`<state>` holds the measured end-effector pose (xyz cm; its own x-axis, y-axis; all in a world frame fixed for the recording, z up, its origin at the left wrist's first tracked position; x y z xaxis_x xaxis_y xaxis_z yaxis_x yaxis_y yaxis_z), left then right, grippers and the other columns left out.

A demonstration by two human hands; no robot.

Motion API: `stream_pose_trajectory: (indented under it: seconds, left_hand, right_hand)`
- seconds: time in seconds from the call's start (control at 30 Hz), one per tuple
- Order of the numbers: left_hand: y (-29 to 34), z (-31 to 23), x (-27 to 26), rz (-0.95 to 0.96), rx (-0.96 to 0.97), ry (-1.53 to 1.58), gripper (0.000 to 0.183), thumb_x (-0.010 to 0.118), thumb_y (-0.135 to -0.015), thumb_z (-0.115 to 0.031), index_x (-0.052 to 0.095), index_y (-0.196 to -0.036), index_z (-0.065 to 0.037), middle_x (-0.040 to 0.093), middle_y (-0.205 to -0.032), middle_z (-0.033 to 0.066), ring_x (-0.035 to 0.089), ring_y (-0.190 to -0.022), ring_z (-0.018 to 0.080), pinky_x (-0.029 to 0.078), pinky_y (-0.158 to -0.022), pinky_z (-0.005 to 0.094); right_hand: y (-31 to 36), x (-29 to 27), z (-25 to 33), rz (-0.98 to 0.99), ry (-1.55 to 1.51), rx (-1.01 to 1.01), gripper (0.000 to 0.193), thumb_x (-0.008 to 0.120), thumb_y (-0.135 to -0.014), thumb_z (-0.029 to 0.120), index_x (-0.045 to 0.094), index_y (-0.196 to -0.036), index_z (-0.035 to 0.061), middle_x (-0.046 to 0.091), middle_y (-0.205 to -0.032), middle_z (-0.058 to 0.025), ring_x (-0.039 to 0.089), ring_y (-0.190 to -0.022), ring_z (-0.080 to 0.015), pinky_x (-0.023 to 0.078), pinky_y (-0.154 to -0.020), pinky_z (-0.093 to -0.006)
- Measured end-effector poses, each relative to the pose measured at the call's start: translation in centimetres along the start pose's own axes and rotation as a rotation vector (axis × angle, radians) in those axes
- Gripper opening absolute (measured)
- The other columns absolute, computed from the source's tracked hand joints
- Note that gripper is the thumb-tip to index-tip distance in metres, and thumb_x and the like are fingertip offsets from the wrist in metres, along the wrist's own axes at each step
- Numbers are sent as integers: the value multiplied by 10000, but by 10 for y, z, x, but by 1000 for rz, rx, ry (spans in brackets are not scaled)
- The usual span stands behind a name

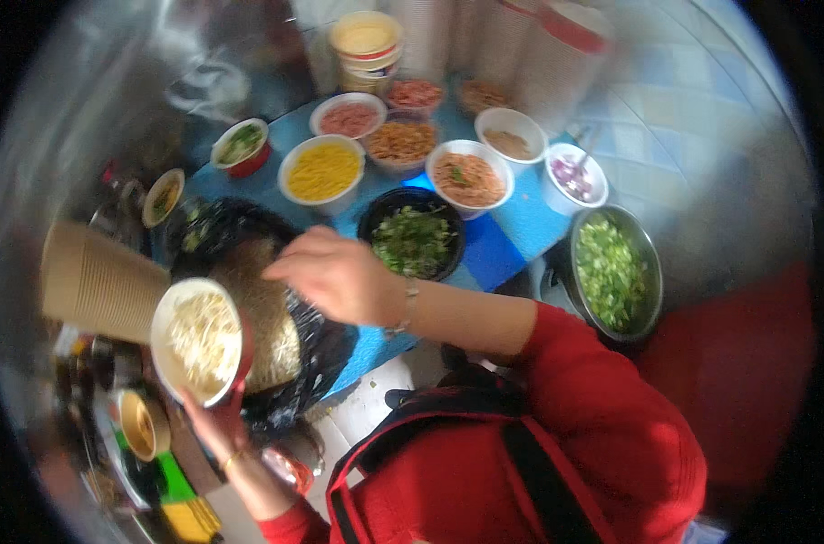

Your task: The person assembles several noodle bowls by placing bean sprouts and leafy greens into disposable bowls. They retrieve bowls from a stack, add ingredients from a black bag and a metal bowl, and store some bowls in a refrigerator.

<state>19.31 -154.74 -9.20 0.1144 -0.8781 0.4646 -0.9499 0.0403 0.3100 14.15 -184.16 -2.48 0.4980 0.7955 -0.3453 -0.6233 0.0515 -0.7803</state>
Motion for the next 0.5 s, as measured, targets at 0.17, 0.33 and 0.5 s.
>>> stream_pose_trajectory:
  seconds: [0.17, 0.33, 0.5]
  left_hand:
    - [35, -20, 38, 28, 177, -162, 767, 543, -839, -476, 203, -1408, -90, 257, -1410, 170, 310, -1250, 338, 398, -885, 527]
    - [57, -1, 94, -5, 129, -219, 736, 540, -826, -514, 264, -1386, -126, 326, -1394, 102, 381, -1205, 313, 426, -842, 461]
    - [69, 45, 163, 169, 4, -158, 673, 525, -854, -450, 281, -1375, -102, 352, -1373, 117, 383, -1217, 304, 489, -770, 479]
  right_hand:
    - [127, -185, -61, -272, 535, 565, 226, 565, -739, 37, 634, -953, 53, 604, -887, -135, 566, -848, -305, 463, -763, -379]
    - [291, -358, -60, -145, 1233, 1465, 422, 616, -736, 226, 548, -1139, 124, 535, -1157, -164, 495, -1049, -336, 430, -879, -407]
    - [401, -425, -64, -110, 1167, 2099, 1114, 770, -570, 518, 111, -1416, 215, 228, -1411, -195, 267, -1284, -382, 307, -1019, -471]
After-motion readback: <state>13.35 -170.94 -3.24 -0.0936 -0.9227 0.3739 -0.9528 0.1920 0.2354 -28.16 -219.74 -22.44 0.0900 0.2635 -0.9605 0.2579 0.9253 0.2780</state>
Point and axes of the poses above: each hand's wrist, its own y-axis away from the middle knuckle, its own x-axis out of the palm, z = x × y, the point moved 2 cm from there along -y, towards the middle knuckle
